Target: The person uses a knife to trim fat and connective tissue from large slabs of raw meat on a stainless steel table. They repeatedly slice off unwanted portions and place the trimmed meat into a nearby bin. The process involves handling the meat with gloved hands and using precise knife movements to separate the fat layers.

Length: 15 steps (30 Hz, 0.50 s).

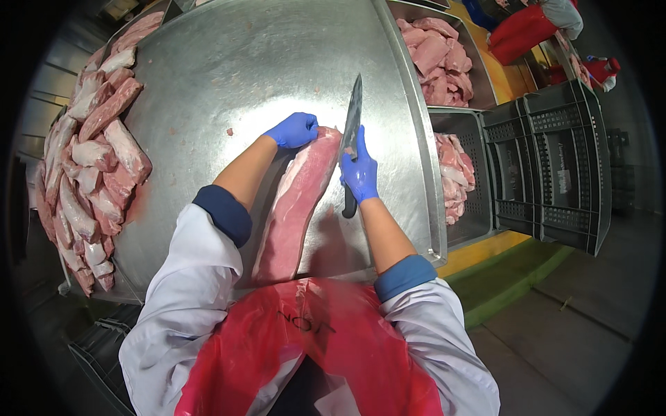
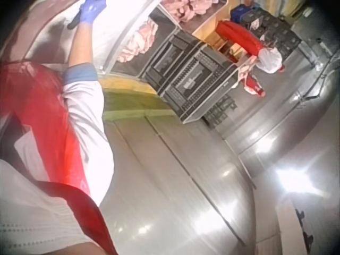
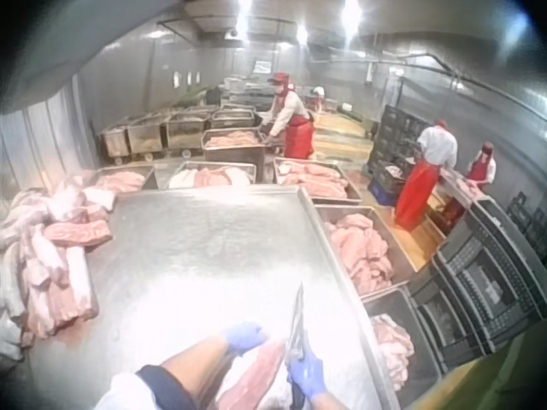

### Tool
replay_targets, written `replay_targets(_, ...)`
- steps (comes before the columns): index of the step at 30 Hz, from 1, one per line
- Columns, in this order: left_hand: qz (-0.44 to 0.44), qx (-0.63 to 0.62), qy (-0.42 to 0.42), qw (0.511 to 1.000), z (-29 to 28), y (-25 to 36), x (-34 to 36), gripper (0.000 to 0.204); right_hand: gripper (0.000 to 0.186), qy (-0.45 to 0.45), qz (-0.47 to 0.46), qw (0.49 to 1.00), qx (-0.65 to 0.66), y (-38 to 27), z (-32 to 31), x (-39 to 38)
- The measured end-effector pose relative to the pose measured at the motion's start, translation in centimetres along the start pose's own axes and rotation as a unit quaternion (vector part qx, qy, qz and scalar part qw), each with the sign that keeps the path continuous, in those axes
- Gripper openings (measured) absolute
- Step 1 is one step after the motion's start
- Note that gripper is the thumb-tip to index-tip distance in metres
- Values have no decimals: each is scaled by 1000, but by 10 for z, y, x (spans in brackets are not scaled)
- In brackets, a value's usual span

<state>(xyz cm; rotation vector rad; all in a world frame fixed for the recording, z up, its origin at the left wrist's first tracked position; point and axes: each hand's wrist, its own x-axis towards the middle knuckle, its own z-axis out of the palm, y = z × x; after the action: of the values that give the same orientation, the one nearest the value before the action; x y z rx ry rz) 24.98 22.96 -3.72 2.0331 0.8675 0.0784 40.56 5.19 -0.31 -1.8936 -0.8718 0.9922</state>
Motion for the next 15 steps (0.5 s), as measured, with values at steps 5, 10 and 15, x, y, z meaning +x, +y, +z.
replay_targets(5, 17, -41, 38, 998, 3, 11, -11, 19, 71, -99, 25, 994, -49, -33, -8, 32)
replay_targets(10, 13, -91, 145, 985, -6, 11, -29, 17, 73, -218, -40, 961, -166, -13, -44, -18)
replay_targets(15, -111, -151, 312, 931, -14, -37, -54, 25, 72, -397, 204, 894, -40, -51, -157, -152)
